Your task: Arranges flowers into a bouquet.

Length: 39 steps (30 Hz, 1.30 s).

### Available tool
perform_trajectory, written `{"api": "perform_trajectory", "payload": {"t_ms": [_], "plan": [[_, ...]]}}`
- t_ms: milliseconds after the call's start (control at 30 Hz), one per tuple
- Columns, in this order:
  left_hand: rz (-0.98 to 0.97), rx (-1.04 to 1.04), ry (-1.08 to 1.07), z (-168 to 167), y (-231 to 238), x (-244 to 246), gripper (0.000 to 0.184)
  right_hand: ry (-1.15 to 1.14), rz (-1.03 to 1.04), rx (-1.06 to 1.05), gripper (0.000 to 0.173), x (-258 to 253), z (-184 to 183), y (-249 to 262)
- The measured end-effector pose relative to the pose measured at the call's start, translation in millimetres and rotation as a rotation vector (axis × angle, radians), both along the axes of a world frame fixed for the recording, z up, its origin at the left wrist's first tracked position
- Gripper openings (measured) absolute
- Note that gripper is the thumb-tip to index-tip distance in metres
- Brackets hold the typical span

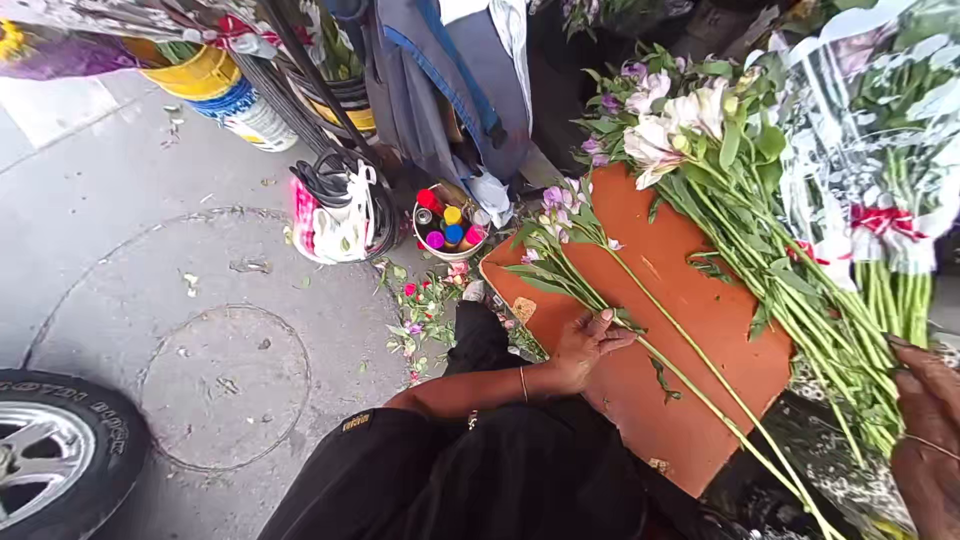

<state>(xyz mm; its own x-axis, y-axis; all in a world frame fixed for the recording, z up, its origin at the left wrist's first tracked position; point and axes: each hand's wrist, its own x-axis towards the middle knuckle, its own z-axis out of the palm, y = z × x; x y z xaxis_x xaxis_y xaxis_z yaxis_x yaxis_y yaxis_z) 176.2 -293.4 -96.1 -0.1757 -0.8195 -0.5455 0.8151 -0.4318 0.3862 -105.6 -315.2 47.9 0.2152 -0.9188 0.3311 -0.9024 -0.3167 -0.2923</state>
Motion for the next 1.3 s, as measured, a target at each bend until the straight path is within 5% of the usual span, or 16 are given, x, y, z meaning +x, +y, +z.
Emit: {"api": "perform_trajectory", "payload": {"t_ms": [300,600,833,1067,1300], "plan": [[-0.144,0.251,0.067,17,-31,28,0.034,-0.116,0.013,0.088,0.032,6,-24,-4],[-0.482,0.035,-0.148,11,-21,86,0.032,-0.303,0.040,0.204,0.025,33,-89,-6],[-0.397,0.009,-0.139,10,-27,97,0.028,-0.276,0.054,0.113,0.023,61,-82,-15],[-0.399,0.042,-0.092,7,-36,99,0.028,-0.093,0.070,0.234,0.026,52,-145,5],[-0.411,0.101,-0.152,8,-60,100,0.027,-0.204,0.017,0.220,0.026,63,-115,-11]]}}
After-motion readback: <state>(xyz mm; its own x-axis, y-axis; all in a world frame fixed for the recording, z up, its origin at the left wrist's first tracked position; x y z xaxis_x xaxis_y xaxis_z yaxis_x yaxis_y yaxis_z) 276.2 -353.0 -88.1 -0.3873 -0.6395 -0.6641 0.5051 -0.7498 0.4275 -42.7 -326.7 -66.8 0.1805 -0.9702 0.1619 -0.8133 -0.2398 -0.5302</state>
